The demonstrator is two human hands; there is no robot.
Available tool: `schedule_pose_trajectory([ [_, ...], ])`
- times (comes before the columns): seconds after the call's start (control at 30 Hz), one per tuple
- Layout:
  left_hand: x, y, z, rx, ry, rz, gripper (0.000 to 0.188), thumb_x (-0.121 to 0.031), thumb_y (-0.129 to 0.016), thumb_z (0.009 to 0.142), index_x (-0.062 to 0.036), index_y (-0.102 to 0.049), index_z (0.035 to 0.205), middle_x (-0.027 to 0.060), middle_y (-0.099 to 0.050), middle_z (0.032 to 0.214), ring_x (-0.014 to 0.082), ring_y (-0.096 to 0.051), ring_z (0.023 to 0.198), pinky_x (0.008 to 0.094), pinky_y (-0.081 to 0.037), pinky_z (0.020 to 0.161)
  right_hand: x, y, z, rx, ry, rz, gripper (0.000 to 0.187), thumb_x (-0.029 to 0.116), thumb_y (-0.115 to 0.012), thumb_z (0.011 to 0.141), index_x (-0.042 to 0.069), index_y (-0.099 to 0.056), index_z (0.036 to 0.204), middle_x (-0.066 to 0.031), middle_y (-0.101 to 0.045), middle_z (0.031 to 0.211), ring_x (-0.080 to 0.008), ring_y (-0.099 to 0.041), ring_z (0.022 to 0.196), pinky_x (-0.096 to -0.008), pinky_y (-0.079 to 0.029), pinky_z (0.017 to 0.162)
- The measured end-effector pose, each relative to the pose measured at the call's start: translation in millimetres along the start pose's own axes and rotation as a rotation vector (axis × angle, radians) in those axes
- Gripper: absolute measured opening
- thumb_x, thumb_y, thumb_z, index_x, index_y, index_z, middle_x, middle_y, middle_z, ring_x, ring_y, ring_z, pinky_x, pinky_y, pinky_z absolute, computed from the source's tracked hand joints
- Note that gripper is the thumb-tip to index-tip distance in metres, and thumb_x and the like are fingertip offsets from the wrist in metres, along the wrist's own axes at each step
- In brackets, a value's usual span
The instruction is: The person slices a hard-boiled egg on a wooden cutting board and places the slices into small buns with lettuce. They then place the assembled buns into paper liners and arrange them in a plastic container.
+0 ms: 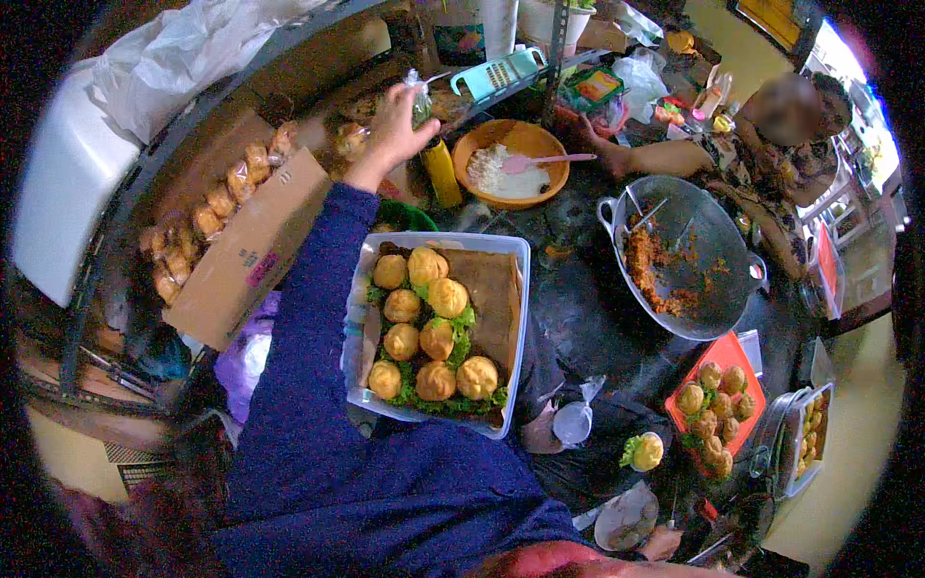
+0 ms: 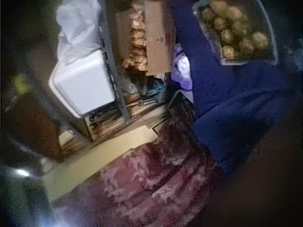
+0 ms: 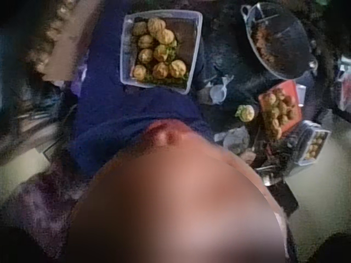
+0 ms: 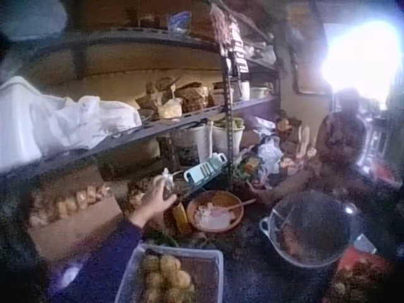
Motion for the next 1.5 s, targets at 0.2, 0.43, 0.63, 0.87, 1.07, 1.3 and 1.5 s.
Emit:
schedule_pose_trajectory([
  [0.2, 65, -66, 49, 0.242, 0.329, -0.221, 0.095, -0.033, -0.079, 0.063, 0.0006, -0.03, 0.137, 0.0238, -0.049, 0.128, 0.0372, -0.048, 0.122, 0.0416, -0.039, 0.102, -8, 16, -38, -0.006, -0.035, 0.001, 0.041, 0.039, -0.069, 0.076, 0.001, -0.061, 0.089, -0.0207, -0.064, 0.082, -0.0401, -0.061, 0.077, -0.0477, -0.047, 0.069],
  [0.43, 74, -57, 84, 0.15, 0.453, -0.447, 0.082, -0.033, -0.078, 0.063, 0.0031, -0.041, 0.126, 0.02, -0.058, 0.116, 0.0282, -0.058, 0.104, 0.0385, -0.046, 0.092, -29, 41, -60, 0.046, -0.143, -0.048, 0.046, 0.043, -0.073, 0.072, 0.002, -0.061, 0.089, -0.022, -0.064, 0.082, -0.0422, -0.061, 0.075, -0.0502, -0.047, 0.067],
  [0.63, 22, 11, 71, 0.037, 0.366, -0.453, 0.067, -0.041, -0.082, 0.065, -0.003, -0.055, 0.114, 0.0137, -0.064, 0.109, 0.0247, -0.06, 0.101, 0.0371, -0.047, 0.091, 92, 132, 17, 0.181, 0.182, 0.722, 0.029, 0.009, -0.056, 0.09, -0.004, -0.058, 0.116, -0.0138, -0.064, 0.113, -0.024, -0.061, 0.101, -0.0309, -0.045, 0.09],
  [0.87, -78, 28, -14, 0.468, -0.086, -0.474, 0.062, -0.04, -0.073, 0.071, -0.0013, -0.053, 0.115, 0.0219, -0.065, 0.1, 0.0368, -0.064, 0.091, 0.0437, -0.051, 0.08, 443, 175, 39, 0.505, 0.834, 1.26, 0.038, 0.018, -0.061, 0.086, -0.001, -0.059, 0.119, -0.011, -0.056, 0.127, -0.0184, -0.057, 0.11, -0.0279, -0.046, 0.089],
  [1.07, -96, 69, -73, 0.51, 0.075, -0.431, 0.066, -0.04, -0.072, 0.073, -0.0002, -0.051, 0.12, 0.0238, -0.064, 0.103, 0.0381, -0.062, 0.095, 0.0422, -0.05, 0.082, 708, 133, 10, 1.223, 0.541, 1.396, 0.03, 0.026, -0.062, 0.09, 0.007, -0.061, 0.113, -0.0029, -0.065, 0.089, -0.0049, -0.048, 0.061, -0.021, -0.037, 0.052],
  [1.3, -76, 114, -139, 0.237, 0.392, -0.475, 0.052, -0.028, -0.076, 0.074, 0.0013, -0.052, 0.109, 0.0208, -0.064, 0.094, 0.0369, -0.063, 0.088, 0.0407, -0.05, 0.079, 841, 84, -41, 1.11, 0.586, 1.496, 0.046, 0.04, -0.071, 0.082, 0.0, -0.06, 0.103, -0.015, -0.069, 0.089, -0.015, -0.054, 0.05, -0.0277, -0.042, 0.043],
  [1.5, -69, 150, -194, 0.217, 0.548, -0.629, 0.048, -0.022, -0.077, 0.072, -0.0008, -0.053, 0.108, 0.0149, -0.064, 0.094, 0.0263, -0.063, 0.088, 0.035, -0.048, 0.081, 892, 65, -83, 1.106, 0.417, 1.492, 0.029, 0.025, -0.076, 0.079, 0.005, -0.056, 0.086, -0.0056, -0.056, 0.069, -0.0142, -0.046, 0.044, -0.0306, -0.038, 0.039],
])
Point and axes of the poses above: each hand's wrist, its own z-axis towards the middle knuckle, its own y-axis out of the back of the hand, x = y × z, the point moved 1 cm from there along z, towards the middle knuckle
